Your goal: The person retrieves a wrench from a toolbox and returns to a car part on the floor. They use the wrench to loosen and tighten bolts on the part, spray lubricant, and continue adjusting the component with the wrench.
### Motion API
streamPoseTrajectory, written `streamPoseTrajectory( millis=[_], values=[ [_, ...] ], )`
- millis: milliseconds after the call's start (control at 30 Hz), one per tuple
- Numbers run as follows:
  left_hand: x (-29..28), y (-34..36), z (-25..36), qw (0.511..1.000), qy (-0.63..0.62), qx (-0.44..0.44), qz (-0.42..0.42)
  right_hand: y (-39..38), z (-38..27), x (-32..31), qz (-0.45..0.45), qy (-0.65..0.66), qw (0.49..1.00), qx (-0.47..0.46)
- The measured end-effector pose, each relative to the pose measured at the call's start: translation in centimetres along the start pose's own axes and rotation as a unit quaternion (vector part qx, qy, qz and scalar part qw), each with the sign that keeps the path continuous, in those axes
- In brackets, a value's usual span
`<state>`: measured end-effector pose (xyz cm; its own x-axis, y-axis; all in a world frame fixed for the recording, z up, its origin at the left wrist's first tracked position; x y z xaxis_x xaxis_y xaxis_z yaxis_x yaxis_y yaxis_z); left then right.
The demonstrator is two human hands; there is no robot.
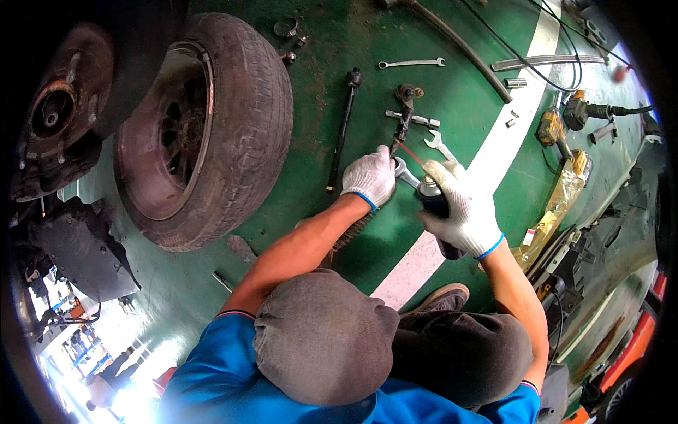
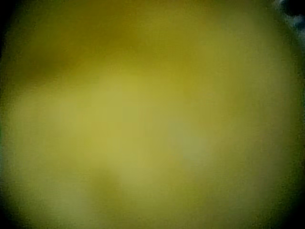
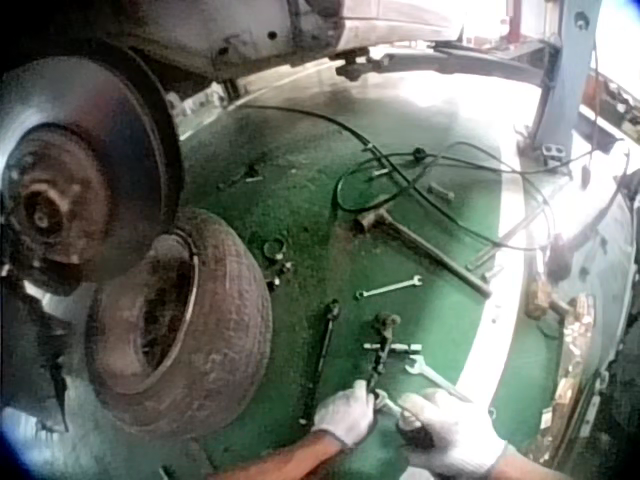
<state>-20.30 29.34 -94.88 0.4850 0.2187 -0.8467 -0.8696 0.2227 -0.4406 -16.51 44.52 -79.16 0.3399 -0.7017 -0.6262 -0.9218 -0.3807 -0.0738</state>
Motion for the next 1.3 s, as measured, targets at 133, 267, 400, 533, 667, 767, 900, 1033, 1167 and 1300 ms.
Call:
streamPoseTrajectory(
  millis=[133,267,400,533,667,767,900,1033,1167,1300],
  values=[
    [0.0,0.0,0.1,1.0,0.001,-0.007,-0.007,-0.2,1.3,0.0,0.008,-0.004,1.0,0.016],
    [0.0,0.0,-0.5,1.0,-0.005,-0.002,0.004,0.3,0.6,-0.5,0.042,-0.036,0.998,-0.02],
    [-0.1,1.0,-0.3,1.0,0.01,-0.009,-0.009,-0.2,2.2,-1.8,0.071,0.029,0.993,0.095],
    [-0.9,0.8,-0.7,0.999,0.027,-0.023,0.024,0.0,2.4,-3.0,0.103,0.07,0.98,0.153],
    [-6.4,-3.4,1.8,0.992,-0.062,0.085,0.066,0.9,0.9,-4.2,0.112,0.04,0.989,0.089],
    [-9.5,-6.2,2.0,0.91,-0.394,0.1,-0.085,3.4,-2.4,-3.3,0.067,0.007,0.998,-0.02],
    [-14.5,-8.3,1.9,0.919,-0.378,0.112,0.006,6.7,-8.0,-0.6,-0.004,0.005,0.991,-0.136],
    [-16.8,-10.5,-1.6,0.938,-0.337,0.06,0.052,8.1,-11.7,1.2,-0.028,0.042,0.976,-0.212],
    [-17.1,-17.6,-7.4,0.962,-0.235,0.006,0.137,7.6,-15.8,6.6,-0.175,0.074,0.956,-0.222],
    [-15.7,-27.7,-13.7,0.955,-0.176,-0.128,0.202,6.4,-15.3,5.5,-0.205,0.087,0.939,-0.263]
  ],
)
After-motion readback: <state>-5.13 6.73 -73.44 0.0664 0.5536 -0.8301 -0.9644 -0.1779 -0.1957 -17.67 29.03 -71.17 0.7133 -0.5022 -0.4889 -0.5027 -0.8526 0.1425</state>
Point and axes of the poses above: each hand's wrist, its own y-axis towards the middle knuckle, its own x-axis out of the palm, z = x × y, the point moved 8 cm from there along y, towards the middle knuckle, and after that the axes turned 14 degrees about y, right-handed, at the moved point
